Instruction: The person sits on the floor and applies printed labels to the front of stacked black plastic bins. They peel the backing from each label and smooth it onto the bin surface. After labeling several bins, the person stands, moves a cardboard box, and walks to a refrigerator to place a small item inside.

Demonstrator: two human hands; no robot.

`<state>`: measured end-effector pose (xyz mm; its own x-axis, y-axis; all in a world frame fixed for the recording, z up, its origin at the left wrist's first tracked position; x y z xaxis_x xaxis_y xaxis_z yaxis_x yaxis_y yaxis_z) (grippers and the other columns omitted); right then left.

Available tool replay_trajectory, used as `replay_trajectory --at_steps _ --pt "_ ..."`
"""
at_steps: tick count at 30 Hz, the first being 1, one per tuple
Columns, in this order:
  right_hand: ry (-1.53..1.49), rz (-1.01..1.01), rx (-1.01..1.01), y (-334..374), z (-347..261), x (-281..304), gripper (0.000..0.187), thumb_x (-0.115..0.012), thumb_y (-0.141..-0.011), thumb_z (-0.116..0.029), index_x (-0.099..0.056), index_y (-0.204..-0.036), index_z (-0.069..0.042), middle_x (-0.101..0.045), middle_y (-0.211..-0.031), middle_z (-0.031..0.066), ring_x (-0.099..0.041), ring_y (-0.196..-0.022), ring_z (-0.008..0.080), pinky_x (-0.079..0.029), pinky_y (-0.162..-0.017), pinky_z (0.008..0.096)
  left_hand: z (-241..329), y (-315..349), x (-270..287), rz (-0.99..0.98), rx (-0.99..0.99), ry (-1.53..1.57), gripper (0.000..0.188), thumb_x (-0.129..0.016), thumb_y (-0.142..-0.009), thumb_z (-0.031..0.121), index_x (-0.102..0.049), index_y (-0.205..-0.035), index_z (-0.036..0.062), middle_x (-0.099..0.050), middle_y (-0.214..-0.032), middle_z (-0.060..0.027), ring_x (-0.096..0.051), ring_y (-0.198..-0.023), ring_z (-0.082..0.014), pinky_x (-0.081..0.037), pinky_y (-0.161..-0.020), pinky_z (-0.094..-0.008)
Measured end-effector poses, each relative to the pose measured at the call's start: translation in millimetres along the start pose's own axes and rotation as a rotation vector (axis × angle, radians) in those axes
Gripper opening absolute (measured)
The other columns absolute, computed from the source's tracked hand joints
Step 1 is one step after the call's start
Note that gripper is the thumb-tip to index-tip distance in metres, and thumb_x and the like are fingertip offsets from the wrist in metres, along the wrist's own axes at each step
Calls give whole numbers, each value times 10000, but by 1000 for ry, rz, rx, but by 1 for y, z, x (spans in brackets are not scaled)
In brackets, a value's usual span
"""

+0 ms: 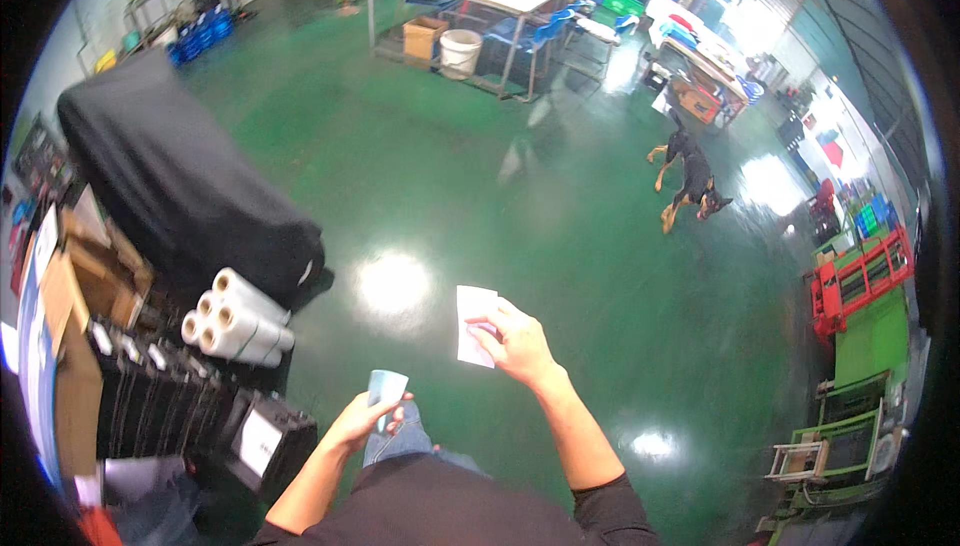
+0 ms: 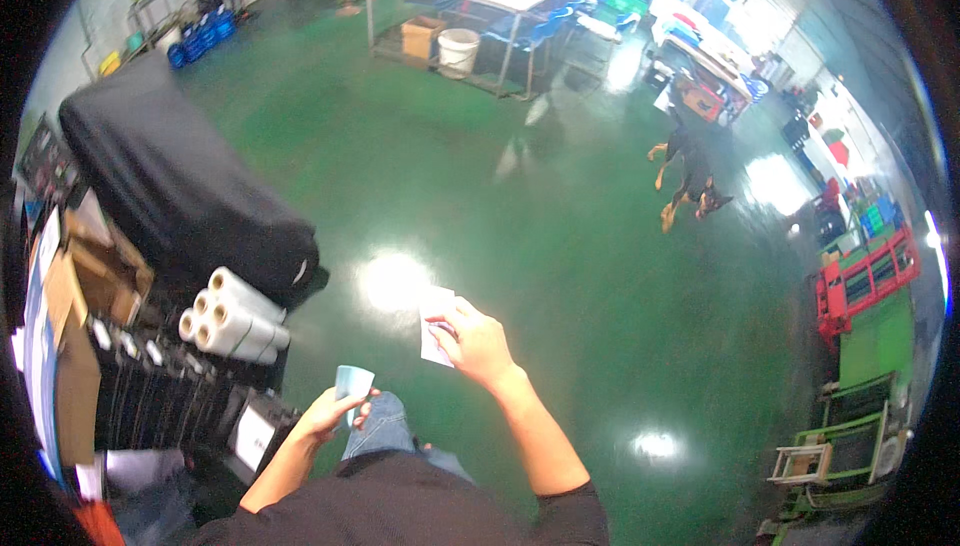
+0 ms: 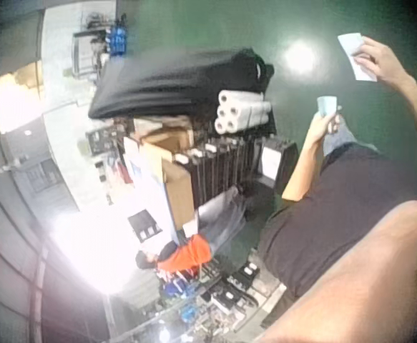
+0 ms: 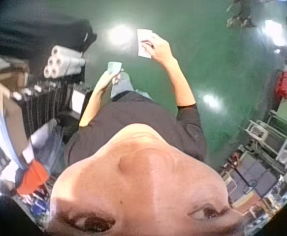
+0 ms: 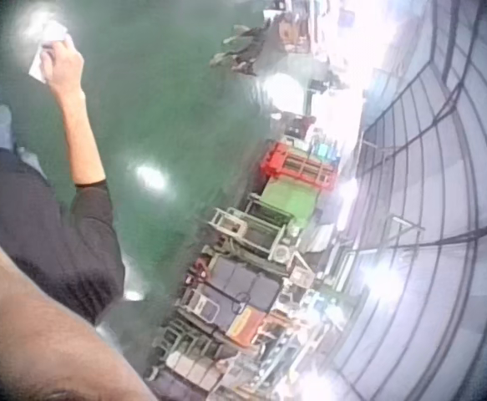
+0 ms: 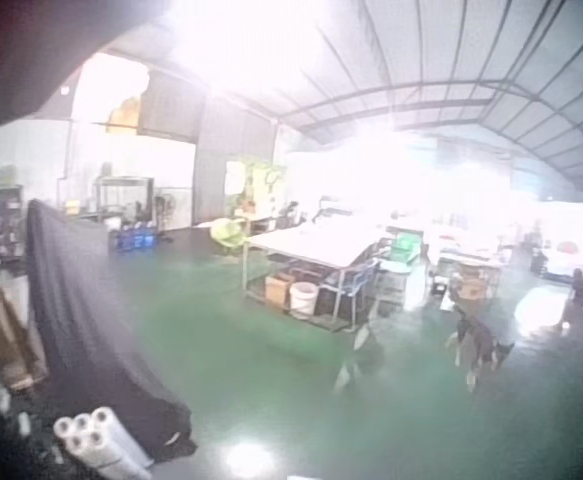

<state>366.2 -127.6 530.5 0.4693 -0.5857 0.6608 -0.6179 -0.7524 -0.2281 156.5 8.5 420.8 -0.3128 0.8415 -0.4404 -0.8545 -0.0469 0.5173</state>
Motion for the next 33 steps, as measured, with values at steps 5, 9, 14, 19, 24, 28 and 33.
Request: replay_trajectory --at_steps 5,9,14,19,24,28,33 --pt "71 18 -257 -94 224 6 216 -598 -822 -227 -658 -1003 -126 -651 -988 109 -639 -871 298 -506 -745 398 67 -164 27 203 9 -16 280 -565 -904 212 -565 -1086 -2 -582 -746 -37 -534 -602 -120 -478 -580 -294" --pt "262 -39 -949 -26 418 18 313 -527 -858 -311 -669 -987 -64 -640 -1050 172 -612 -975 340 -485 -823 449 156 -316 -22 198 67 14 284 -564 -898 193 -565 -1108 2 -585 -767 -38 -537 -612 -126 -480 -587 -300" --pt "239 -425 -1522 212 520 54 233 -587 -709 -204 -677 -881 -76 -646 -943 155 -618 -900 330 -484 -758 410 296 -510 -160 -204 14 -130 295 -541 -923 224 -581 -1124 12 -585 -793 -24 -546 -649 -127 -477 -637 -279" --pt "413 -522 -1320 263 654 98 161 -614 -701 -205 -693 -771 -84 -685 -837 106 -653 -788 306 -507 -690 389 375 -722 -273 -480 -55 -384 304 -537 -930 267 -595 -1116 34 -601 -839 -18 -564 -703 -118 -482 -692 -301" --pt "503 -640 -1046 65 811 211 200 -593 -750 -218 -703 -838 -76 -677 -905 145 -643 -867 319 -495 -770 413 387 -859 -342 -344 112 -188 290 -567 -910 214 -573 -1111 4 -608 -842 -43 -579 -699 -130 -514 -668 -303" --pt "287 -11 -665 -311 868 346 321 -480 -872 -264 -659 -967 -15 -638 -980 221 -606 -915 385 -472 -801 458 417 -914 -362 -212 134 40 319 -602 -889 205 -575 -1111 -23 -612 -847 -53 -578 -676 -133 -522 -655 -317" --pt "25 129 -198 -712 843 491 282 -502 -917 -205 -595 -1062 19 -645 -941 231 -647 -858 343 -494 -746 391 515 -1032 -317 274 -181 141 311 -690 -815 189 -582 -1064 38 -628 -798 -67 -584 -614 -136 -524 -584 -298"
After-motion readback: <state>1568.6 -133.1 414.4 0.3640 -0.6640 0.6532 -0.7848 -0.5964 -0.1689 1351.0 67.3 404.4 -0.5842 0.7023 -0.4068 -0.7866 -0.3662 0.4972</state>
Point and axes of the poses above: each hand's wrist, its own y-axis away from the middle knuckle, its own x-axis out of the back of the hand, z = x × y, the point moved 5 cm from there along -y, towards the middle knuckle
